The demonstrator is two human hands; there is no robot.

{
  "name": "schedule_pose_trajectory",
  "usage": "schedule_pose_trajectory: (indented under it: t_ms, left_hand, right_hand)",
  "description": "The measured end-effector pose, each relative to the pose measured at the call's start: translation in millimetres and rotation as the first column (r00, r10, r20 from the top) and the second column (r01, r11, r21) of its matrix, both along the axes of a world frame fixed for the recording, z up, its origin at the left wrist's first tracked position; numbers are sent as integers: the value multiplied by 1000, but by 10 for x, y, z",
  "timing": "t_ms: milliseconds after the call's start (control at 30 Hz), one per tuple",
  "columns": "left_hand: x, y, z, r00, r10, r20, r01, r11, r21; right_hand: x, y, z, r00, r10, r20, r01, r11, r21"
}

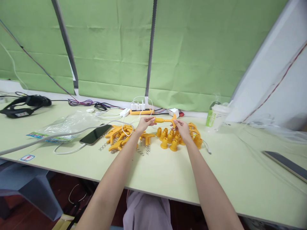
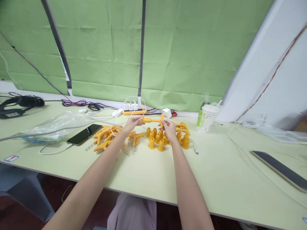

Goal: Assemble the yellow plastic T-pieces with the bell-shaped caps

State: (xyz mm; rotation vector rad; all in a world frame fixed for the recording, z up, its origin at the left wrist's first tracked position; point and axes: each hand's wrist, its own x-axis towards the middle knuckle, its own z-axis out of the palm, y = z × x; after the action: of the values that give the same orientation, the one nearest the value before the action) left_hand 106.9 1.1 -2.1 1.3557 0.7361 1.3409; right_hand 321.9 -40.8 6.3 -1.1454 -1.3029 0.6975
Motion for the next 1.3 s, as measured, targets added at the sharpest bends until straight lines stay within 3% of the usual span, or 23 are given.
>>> schedule_pose_trajectory:
  t_ms: [133, 333, 433, 633, 933, 1000, 1100, 1200, 1300]
  left_hand:
    - [-6, -40, 38, 998, -19, -56, 22, 998, 63]
    - [-23, -102, 87, 994, -110, -13, 110, 971, 214]
    - [-32, -116, 81, 994, -109, 3, 107, 978, 180]
    - [-17, -63, 40, 968, -47, -245, 59, 997, 41]
    - [-81, -179, 133, 912, -46, -408, 128, 976, 178]
    - [-83, -188, 150, 892, -8, -452, 119, 969, 217]
    - [-55, -185, 160, 813, 153, -562, 61, 937, 343]
    - [13, -214, 157, 692, 379, -615, 47, 826, 561]
    - [89, -262, 142, 688, 488, -538, 28, 722, 692]
  right_hand:
    - [37, 15, -20, 1000, -6, -5, 6, 1000, -14]
    - [54, -12, 13, 1000, 1, -20, -1, 1000, -11]
    - [48, -7, 9, 999, -36, 11, 35, 999, 21]
    - [23, -2, -2, 994, -92, 65, 89, 994, 58]
    - [73, -33, 10, 990, -63, 123, 60, 998, 28]
    - [73, -39, 13, 991, -66, 120, 62, 998, 32]
    - [75, -38, 13, 993, -57, 105, 56, 998, 18]
    - [100, -20, 7, 992, -78, 95, 76, 997, 30]
    - [132, 3, -3, 989, -134, 55, 129, 988, 88]
